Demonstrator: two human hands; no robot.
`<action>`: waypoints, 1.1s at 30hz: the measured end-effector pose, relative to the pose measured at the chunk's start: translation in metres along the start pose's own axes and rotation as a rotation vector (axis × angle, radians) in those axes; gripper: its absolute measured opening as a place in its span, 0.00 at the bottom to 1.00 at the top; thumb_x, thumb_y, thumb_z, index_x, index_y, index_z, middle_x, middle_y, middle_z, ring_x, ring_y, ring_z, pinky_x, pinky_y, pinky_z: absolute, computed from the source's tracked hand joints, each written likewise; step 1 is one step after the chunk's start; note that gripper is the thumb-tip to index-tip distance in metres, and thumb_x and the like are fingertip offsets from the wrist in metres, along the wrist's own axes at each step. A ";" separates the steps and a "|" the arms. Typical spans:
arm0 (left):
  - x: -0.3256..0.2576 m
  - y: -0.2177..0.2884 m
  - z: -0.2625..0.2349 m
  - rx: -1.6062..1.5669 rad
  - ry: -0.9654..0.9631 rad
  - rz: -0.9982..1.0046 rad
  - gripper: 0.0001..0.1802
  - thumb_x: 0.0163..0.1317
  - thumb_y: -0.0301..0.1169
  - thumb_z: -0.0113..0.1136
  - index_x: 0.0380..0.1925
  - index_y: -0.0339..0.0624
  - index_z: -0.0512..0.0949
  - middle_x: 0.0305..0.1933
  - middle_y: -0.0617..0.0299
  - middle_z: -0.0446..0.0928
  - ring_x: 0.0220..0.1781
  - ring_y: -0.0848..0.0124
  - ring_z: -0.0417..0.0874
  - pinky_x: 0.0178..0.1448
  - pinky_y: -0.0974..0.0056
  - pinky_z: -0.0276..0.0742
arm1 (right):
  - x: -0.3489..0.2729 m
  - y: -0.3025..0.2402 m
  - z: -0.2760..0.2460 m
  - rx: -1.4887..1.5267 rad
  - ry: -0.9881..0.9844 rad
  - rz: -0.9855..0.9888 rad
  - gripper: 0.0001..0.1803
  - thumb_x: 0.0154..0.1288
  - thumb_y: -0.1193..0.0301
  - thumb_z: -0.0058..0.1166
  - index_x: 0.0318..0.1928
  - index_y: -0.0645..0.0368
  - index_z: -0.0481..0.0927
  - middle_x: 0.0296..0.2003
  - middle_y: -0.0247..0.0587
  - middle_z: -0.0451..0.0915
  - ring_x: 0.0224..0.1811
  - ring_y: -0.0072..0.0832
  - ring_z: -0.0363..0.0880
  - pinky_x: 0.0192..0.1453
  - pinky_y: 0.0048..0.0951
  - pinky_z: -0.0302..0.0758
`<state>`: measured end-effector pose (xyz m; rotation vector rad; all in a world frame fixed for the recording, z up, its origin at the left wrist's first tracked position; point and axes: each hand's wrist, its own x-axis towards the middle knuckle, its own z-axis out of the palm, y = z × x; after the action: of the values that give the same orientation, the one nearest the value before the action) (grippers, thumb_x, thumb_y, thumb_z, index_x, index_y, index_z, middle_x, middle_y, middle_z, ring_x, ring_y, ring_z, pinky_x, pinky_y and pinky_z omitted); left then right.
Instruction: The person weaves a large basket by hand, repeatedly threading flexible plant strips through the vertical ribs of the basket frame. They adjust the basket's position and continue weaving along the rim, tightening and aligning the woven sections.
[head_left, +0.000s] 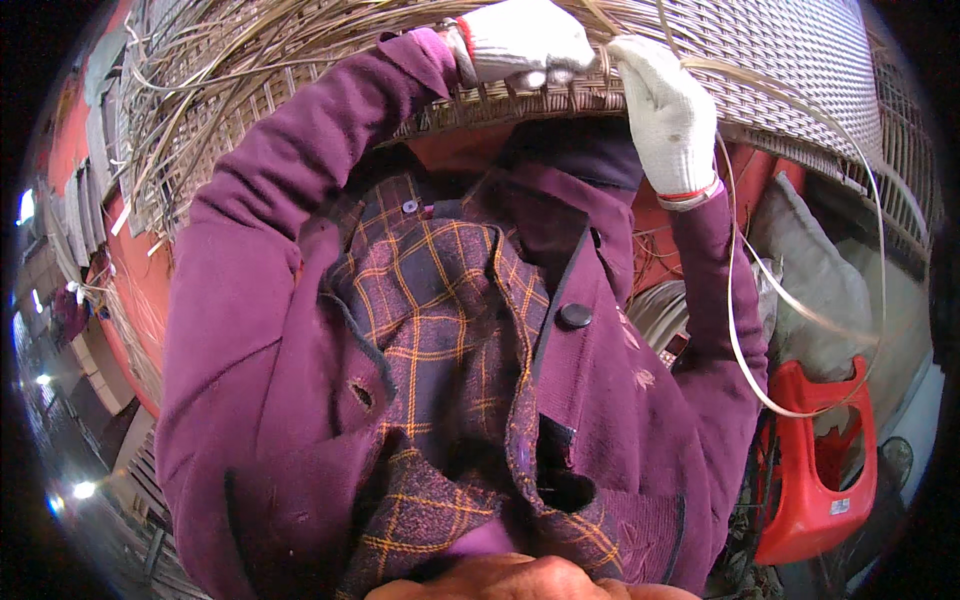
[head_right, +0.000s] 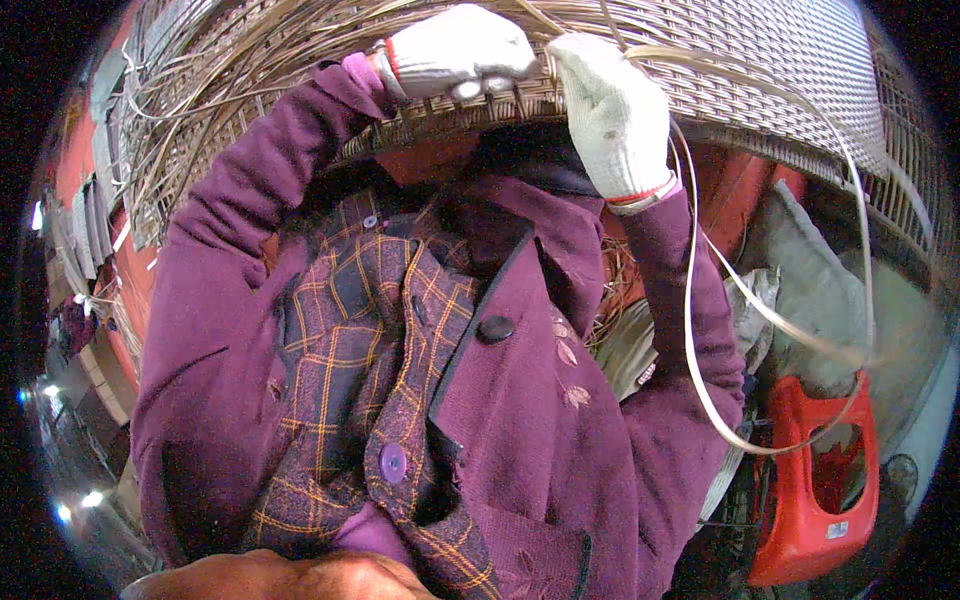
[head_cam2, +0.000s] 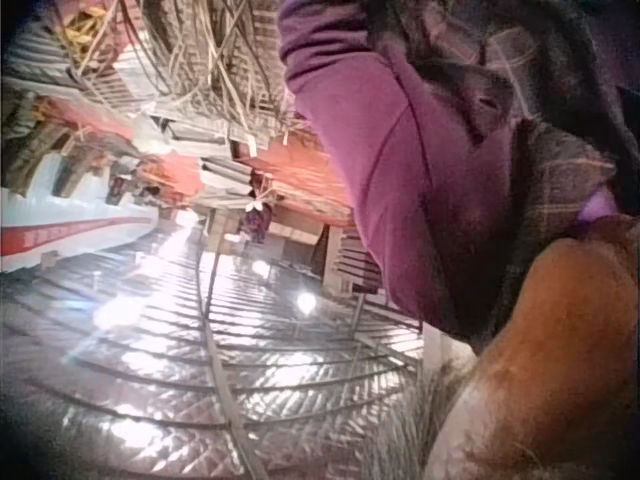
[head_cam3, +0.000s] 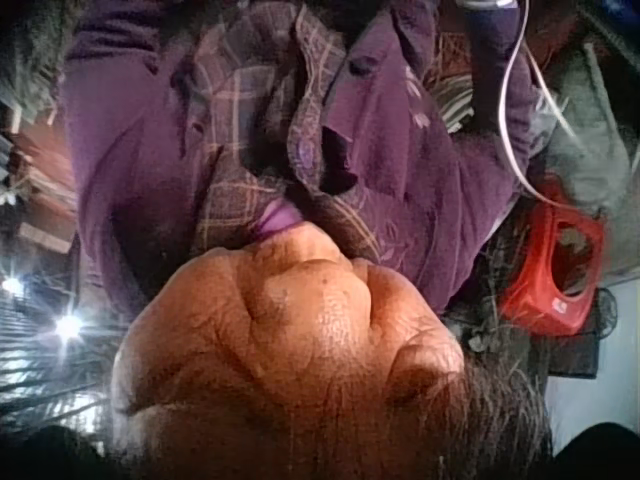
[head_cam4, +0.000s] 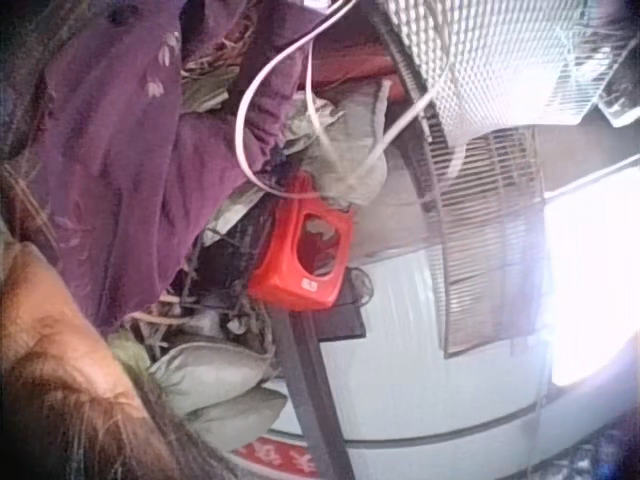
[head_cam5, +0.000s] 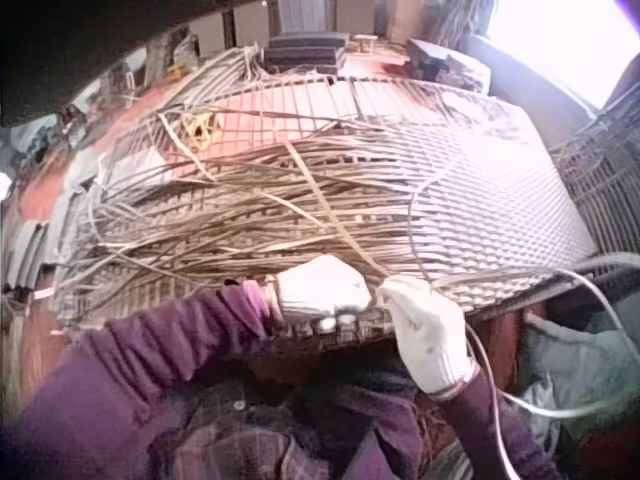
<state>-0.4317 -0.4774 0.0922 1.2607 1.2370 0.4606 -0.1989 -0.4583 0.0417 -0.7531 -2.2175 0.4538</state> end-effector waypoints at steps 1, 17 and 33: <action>-0.008 0.002 -0.004 -0.017 0.021 -0.008 0.16 0.76 0.41 0.63 0.31 0.43 0.86 0.22 0.70 0.79 0.18 0.81 0.74 0.23 0.69 0.73 | 0.002 -0.004 0.002 0.061 -0.015 0.037 0.11 0.75 0.72 0.65 0.54 0.57 0.89 0.44 0.45 0.91 0.47 0.40 0.92 0.52 0.35 0.85; -0.027 -0.072 -0.022 -0.188 0.131 0.017 0.24 0.81 0.39 0.60 0.66 0.34 0.80 0.32 0.63 0.88 0.22 0.82 0.79 0.24 0.73 0.72 | 0.000 -0.025 0.012 -0.365 -0.356 -0.089 0.04 0.75 0.66 0.62 0.42 0.49 0.83 0.31 0.41 0.83 0.32 0.44 0.87 0.36 0.43 0.81; -0.024 -0.063 -0.030 -0.064 -0.095 0.190 0.14 0.79 0.35 0.58 0.39 0.38 0.88 0.27 0.64 0.86 0.20 0.79 0.80 0.24 0.70 0.74 | 0.027 -0.033 0.028 -0.023 -0.076 -0.084 0.13 0.72 0.75 0.64 0.54 0.56 0.91 0.49 0.45 0.91 0.46 0.43 0.91 0.53 0.36 0.86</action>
<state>-0.4881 -0.5041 0.0523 1.3361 1.0205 0.5663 -0.2469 -0.4687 0.0545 -0.6615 -2.3194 0.4224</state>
